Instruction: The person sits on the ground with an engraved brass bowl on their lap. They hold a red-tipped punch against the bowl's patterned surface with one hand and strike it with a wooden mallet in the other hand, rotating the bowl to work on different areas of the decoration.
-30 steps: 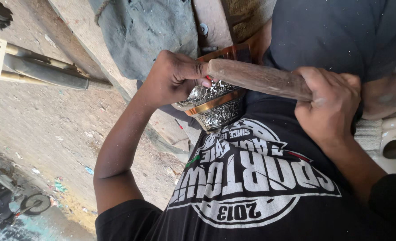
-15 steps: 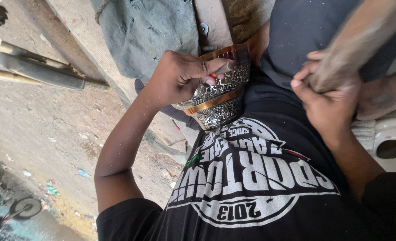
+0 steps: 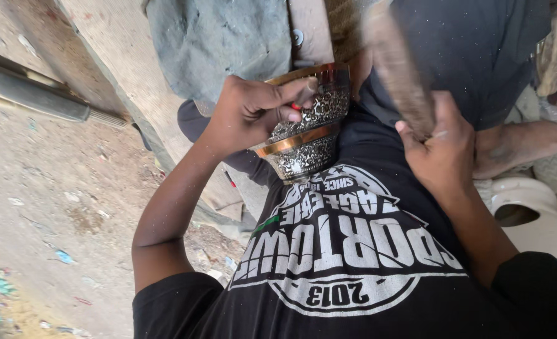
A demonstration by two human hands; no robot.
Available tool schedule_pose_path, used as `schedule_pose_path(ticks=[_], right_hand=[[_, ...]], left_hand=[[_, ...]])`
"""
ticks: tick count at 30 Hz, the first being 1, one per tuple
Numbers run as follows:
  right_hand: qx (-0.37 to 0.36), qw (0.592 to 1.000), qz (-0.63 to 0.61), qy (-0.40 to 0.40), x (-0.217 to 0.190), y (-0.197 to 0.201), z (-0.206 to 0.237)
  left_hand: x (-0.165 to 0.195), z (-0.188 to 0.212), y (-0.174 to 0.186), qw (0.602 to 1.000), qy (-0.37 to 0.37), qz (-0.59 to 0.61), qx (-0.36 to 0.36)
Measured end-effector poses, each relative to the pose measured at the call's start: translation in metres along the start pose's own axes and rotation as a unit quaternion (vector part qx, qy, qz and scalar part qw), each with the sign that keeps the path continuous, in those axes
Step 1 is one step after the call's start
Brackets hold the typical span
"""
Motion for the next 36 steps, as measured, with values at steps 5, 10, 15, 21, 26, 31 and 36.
schedule_pose_path(ticks=[5, 10, 15, 21, 26, 31, 36], right_hand=[[0.011, 0.995, 0.069, 0.075, -0.008, -0.008, -0.004], [0.061, 0.996, -0.007, 0.059, 0.005, -0.003, -0.001], [0.055, 0.984, -0.164, 0.035, 0.017, -0.011, 0.007], [0.066, 0.996, -0.013, 0.056, 0.018, -0.004, 0.012], [0.063, 0.989, 0.108, 0.083, 0.014, -0.007, 0.013], [0.079, 0.995, 0.007, 0.068, 0.01, -0.005, 0.015], [0.078, 0.982, -0.171, 0.034, 0.012, -0.006, 0.015]], left_hand=[[-0.007, -0.002, 0.0, 0.986, -0.06, -0.143, -0.059], [-0.013, -0.002, -0.001, 0.985, -0.042, -0.146, -0.079], [-0.02, -0.002, -0.004, 0.98, -0.081, -0.169, -0.061], [-0.023, -0.001, -0.006, 0.981, -0.075, -0.17, -0.064], [-0.015, -0.003, -0.004, 0.979, -0.075, -0.169, -0.083], [-0.013, -0.003, -0.004, 0.98, -0.067, -0.163, -0.093], [-0.013, -0.003, -0.002, 0.978, -0.065, -0.169, -0.098]])
Point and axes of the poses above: each hand's wrist, its own z-axis away from the middle knuckle, its own y-axis out of the back of the hand, x = y × z, the point moved 4 cm from there along -z, towards the middle knuckle, and after that the axes turned 4 degrees about z, right-handed, at the moved point
